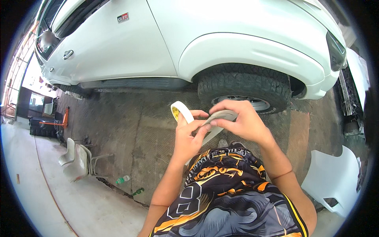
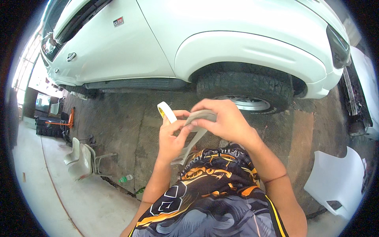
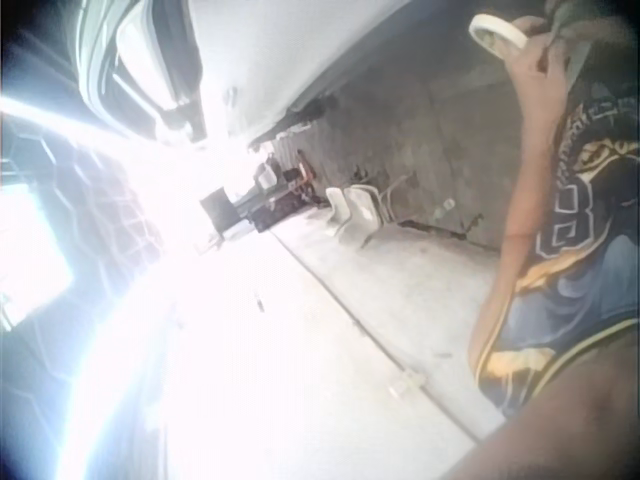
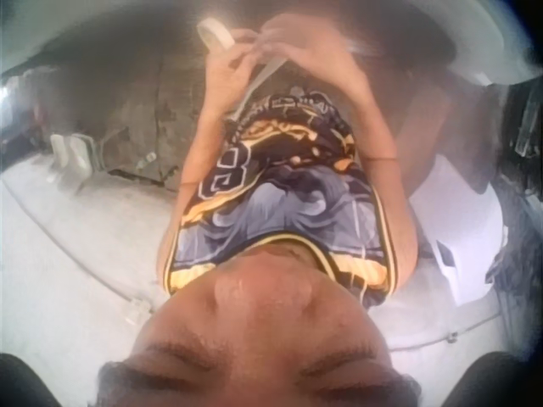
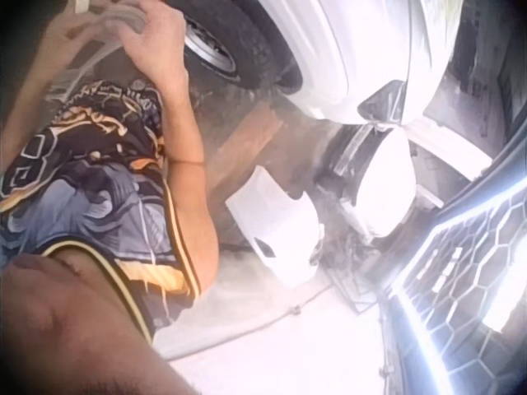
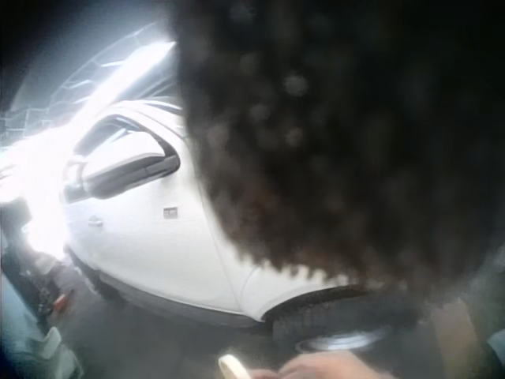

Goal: The person sits on the floor and uses masking tape to secure newspaper strips around a car tire rim. They then stand, retrieve additional newspaper, and tape it to the front fender and side mirror of a white car.

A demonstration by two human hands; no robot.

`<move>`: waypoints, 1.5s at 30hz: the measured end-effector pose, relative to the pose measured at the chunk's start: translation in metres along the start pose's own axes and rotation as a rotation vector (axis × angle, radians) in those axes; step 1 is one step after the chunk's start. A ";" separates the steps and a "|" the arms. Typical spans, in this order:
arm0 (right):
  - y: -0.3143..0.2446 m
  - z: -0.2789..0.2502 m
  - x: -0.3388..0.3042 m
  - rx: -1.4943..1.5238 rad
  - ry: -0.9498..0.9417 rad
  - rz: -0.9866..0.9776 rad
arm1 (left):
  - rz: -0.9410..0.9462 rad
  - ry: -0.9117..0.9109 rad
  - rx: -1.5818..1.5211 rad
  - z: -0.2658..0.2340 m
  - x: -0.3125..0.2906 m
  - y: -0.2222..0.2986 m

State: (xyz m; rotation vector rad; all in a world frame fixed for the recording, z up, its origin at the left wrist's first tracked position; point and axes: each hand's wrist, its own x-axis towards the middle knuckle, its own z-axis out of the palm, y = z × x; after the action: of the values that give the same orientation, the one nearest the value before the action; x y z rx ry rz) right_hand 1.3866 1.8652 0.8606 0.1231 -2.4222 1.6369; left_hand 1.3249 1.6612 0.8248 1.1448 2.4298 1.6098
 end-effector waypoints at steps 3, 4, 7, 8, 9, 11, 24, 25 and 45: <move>-0.003 -0.001 -0.002 0.140 0.120 0.090 | -0.076 0.002 -0.128 0.000 0.004 -0.002; -0.002 -0.001 -0.002 0.170 0.150 0.093 | -0.065 0.000 -0.130 0.000 0.006 -0.003; 0.000 -0.002 -0.005 0.240 0.154 0.178 | -0.060 0.029 -0.181 0.003 0.011 -0.003; 0.001 -0.002 -0.006 0.249 0.169 0.239 | -0.075 0.061 -0.227 0.006 0.012 -0.002; 0.001 -0.002 -0.006 0.255 0.171 0.162 | -0.084 0.084 -0.271 0.008 0.013 -0.001; 0.002 0.000 -0.006 0.234 0.178 0.093 | -0.045 0.067 -0.238 0.012 0.014 0.002; -0.042 -0.025 0.004 -0.108 0.222 -0.199 | 0.255 0.124 -0.210 0.027 0.038 0.008; -0.049 -0.035 0.002 -0.136 0.243 -0.185 | 0.229 0.115 -0.227 0.030 0.037 0.007; -0.044 -0.136 -0.037 -0.437 0.451 -0.139 | -0.259 0.017 0.203 0.035 -0.061 -0.139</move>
State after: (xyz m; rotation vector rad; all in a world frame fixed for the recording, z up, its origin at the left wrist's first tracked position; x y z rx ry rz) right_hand 1.4483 1.9728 0.9410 -0.1316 -2.2829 0.9218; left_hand 1.3047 1.6256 0.6740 0.7928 2.6685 1.3310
